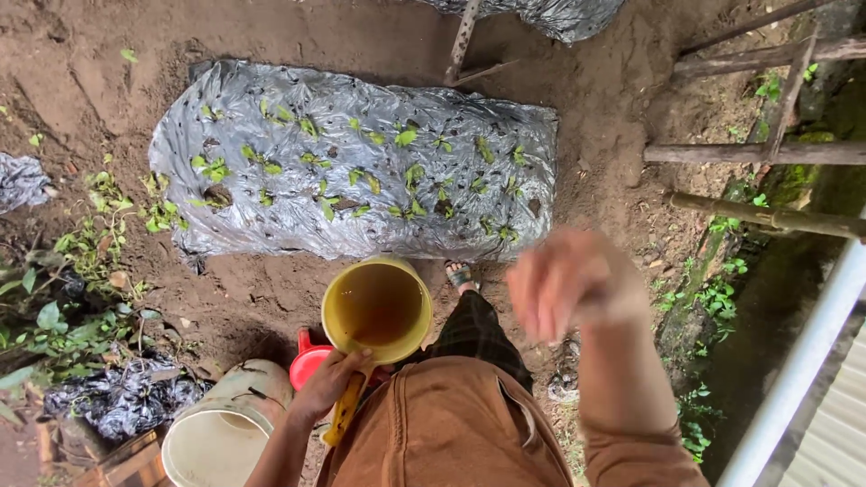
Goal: The person holds a yellow cup filled with liquid and uses their right hand to scoop and pour the liquid onto small seedlings planted in holes in a black plastic sheet. The person moves along the row of plants, repeating the scooping and pouring action to water each seedling.
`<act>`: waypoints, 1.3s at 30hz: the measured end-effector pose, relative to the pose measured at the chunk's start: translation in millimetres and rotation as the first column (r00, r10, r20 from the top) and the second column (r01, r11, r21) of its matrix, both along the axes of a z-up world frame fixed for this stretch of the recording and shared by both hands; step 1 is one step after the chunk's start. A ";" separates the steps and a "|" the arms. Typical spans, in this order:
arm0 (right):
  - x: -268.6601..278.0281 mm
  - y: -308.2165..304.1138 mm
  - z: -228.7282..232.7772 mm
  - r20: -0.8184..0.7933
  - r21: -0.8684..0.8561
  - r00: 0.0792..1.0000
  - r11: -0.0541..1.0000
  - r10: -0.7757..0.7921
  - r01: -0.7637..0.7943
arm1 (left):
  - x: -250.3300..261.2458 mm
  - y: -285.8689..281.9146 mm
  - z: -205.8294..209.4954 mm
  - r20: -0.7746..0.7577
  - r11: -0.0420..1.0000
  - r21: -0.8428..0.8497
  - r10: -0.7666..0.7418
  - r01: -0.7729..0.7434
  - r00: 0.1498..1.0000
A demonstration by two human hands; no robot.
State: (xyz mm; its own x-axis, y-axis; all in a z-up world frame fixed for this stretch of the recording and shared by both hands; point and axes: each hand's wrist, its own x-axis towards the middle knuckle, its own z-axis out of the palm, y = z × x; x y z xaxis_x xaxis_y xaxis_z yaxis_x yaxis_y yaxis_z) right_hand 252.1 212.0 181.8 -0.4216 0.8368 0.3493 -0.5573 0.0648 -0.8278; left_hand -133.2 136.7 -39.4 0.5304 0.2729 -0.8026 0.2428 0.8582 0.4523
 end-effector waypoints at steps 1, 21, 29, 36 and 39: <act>11.6 11.1 -22.7 0.429 -0.055 0.902 0.996 -0.042 0.073 | -4.3 -1.8 -3.8 -0.001 0.999 -0.010 0.046 -0.046 0.999; -182.8 -33.7 -177.3 0.826 0.492 0.283 0.868 -0.488 0.062 | 1.5 -3.8 11.3 -0.035 0.987 0.057 0.153 -0.151 0.988; -142.6 -35.1 -109.7 0.850 0.515 -0.064 0.851 -0.522 -0.106 | 25.7 9.5 22.6 -0.044 0.990 0.140 0.009 -0.002 0.999; -94.4 -24.4 -57.1 0.962 0.186 0.214 0.981 -0.171 -0.050 | 35.4 18.1 28.0 0.038 0.994 0.088 0.059 -0.062 0.998; -38.8 -20.7 22.1 0.889 0.253 0.388 0.967 -0.244 0.028 | 35.6 18.5 25.1 0.085 0.990 0.107 0.082 -0.091 0.993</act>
State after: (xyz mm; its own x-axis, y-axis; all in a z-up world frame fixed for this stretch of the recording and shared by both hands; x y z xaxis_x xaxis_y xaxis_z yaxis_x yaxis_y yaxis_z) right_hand 213.3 191.3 203.9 -0.4619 0.8864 -0.0295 0.5481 0.2591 -0.7953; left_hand -97.6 155.2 -14.3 0.5619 0.4052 -0.7211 0.1291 0.8181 0.5603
